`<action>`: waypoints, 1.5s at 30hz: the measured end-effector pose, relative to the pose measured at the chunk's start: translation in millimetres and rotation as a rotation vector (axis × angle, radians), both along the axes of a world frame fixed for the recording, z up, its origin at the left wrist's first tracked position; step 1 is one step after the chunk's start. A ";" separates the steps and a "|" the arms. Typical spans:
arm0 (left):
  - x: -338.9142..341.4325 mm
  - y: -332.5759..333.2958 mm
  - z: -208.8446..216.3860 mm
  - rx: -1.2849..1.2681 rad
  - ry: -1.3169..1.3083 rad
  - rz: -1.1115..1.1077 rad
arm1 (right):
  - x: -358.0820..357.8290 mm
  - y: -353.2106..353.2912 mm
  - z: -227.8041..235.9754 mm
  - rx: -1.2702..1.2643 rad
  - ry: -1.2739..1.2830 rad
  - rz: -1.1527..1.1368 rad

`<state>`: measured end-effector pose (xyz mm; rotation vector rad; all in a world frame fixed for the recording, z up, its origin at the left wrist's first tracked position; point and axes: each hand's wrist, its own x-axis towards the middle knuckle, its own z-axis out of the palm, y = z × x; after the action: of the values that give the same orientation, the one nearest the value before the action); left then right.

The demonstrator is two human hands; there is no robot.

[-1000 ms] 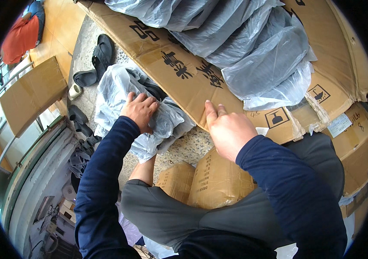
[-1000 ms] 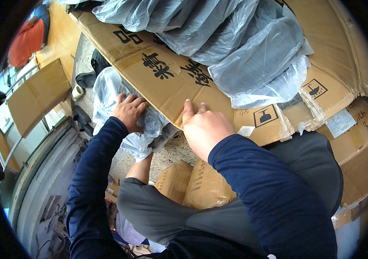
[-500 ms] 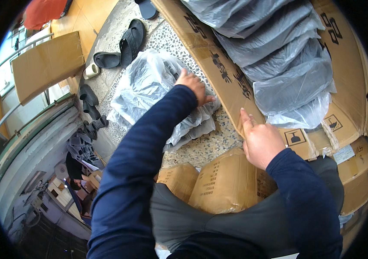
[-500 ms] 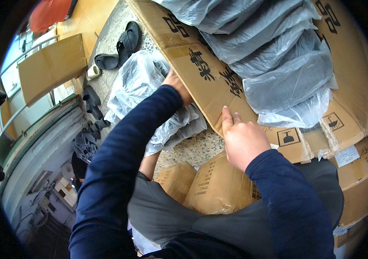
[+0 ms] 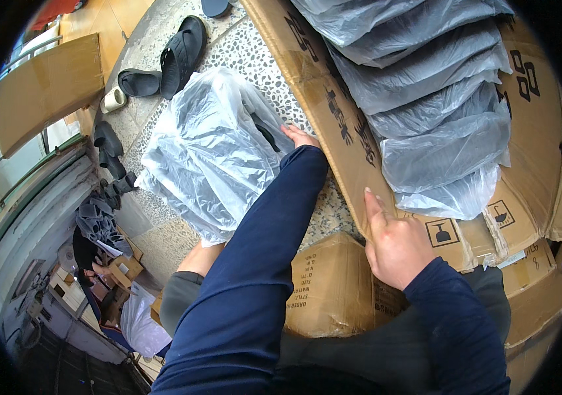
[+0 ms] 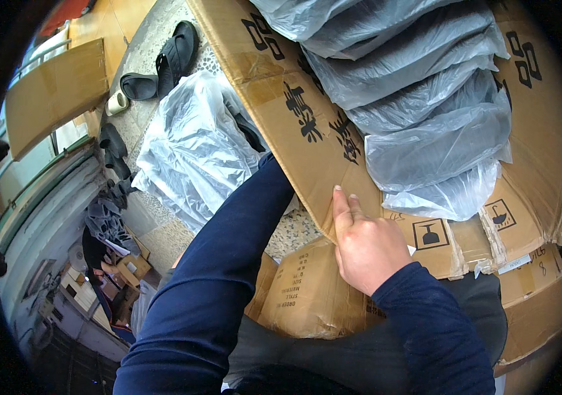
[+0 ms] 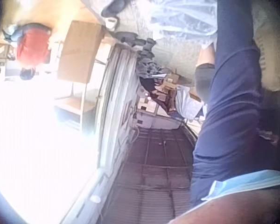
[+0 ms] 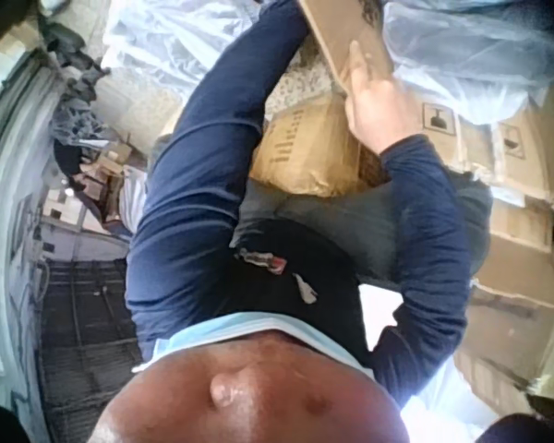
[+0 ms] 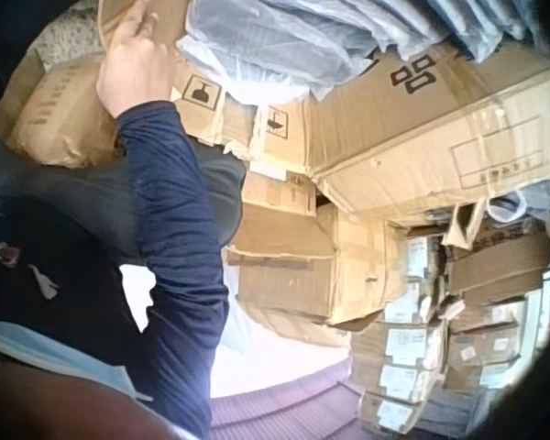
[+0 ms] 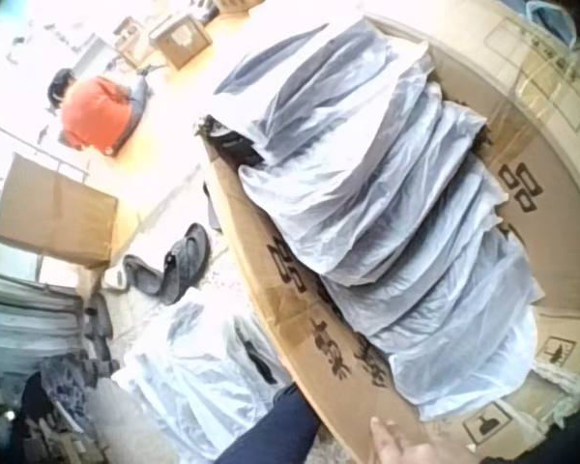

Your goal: The person sits on the floor and repeatedly picks up plastic-wrapped packages from a cardboard box, then places them into a growing stack on the floor. The person handles the packages one at a time and occasionally adjusts the stack.

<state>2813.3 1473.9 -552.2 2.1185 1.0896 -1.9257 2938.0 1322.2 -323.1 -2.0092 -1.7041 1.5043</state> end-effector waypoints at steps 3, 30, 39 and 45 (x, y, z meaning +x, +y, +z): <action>-3.4 -2.2 9.4 -0.036 -0.233 -0.045 | -0.6 -0.8 -0.3 -0.001 0.009 -0.019; -82.3 -6.3 164.4 0.598 -0.879 0.304 | -0.9 11.5 5.2 -0.059 -0.028 0.054; -114.2 -71.1 175.9 0.320 -0.843 0.418 | -4.1 -4.0 -6.4 0.133 -0.110 -0.142; -137.5 -62.2 183.6 0.169 -0.825 0.588 | -65.5 20.3 42.8 0.879 -0.379 -0.217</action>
<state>2675.8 1411.7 -368.7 2.0037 1.4353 -0.6248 2872.5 1342.5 -280.4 -1.9051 -1.7314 0.1980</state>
